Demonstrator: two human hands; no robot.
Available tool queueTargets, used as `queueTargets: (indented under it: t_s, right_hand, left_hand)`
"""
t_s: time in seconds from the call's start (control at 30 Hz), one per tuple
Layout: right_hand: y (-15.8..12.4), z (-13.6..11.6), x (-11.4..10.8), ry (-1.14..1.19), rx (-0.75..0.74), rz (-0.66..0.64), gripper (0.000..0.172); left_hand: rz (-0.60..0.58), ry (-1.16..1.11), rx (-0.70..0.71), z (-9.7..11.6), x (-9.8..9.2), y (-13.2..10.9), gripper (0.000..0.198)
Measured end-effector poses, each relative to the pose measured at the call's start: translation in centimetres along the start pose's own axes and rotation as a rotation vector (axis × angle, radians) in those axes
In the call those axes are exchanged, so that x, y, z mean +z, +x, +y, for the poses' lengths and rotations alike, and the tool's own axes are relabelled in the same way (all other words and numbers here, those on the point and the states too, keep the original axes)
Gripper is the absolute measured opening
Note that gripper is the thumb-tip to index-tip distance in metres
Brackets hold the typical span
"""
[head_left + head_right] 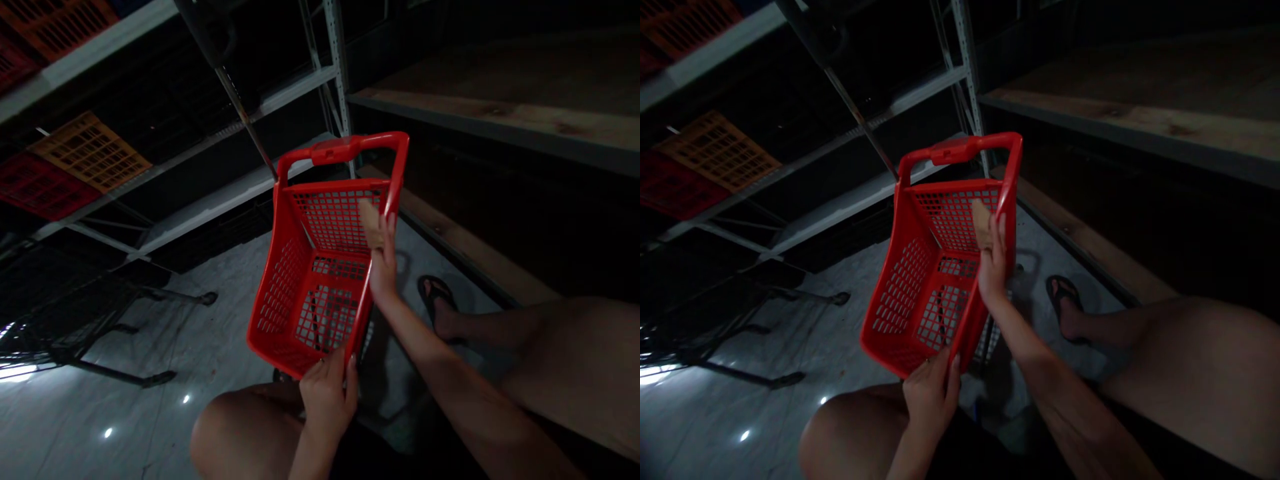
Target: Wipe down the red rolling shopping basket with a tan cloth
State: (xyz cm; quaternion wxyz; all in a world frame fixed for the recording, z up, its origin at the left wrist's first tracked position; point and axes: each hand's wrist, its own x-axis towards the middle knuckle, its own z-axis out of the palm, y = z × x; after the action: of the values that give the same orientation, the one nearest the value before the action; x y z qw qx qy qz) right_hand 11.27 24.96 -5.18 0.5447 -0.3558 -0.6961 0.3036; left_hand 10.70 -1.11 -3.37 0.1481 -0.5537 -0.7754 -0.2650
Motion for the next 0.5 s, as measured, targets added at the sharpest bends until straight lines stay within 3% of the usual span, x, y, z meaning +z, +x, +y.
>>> queueTargets:
  t_s: [0.1,0.2,0.27,0.37,0.5]
  right_hand:
    - [-7.5,-2.4,-0.9,0.073,0.033,-0.099,0.075]
    - [-9.5,-3.2,-0.6,0.128,0.028,-0.136,0.07]
    - [-7.5,-2.5,0.3,0.189,0.048,-0.047,0.066]
    - [-1.1,0.0,1.9,0.218,0.12,0.156,0.059]
    - [7.2,3.7,3.6,0.253,0.127,0.184,0.062]
  left_hand:
    - [0.008,0.014,-0.009,-0.1,0.9,0.5,0.03]
    - [0.0,0.016,0.013,-0.8,0.7,0.6,0.032]
    - [-0.015,0.014,0.041,-1.2,0.0,0.4,0.031]
    - [-0.046,0.008,0.058,-1.6,-1.0,0.1,0.03]
    - [-0.04,0.024,0.065,-1.6,-1.3,-0.1,0.027]
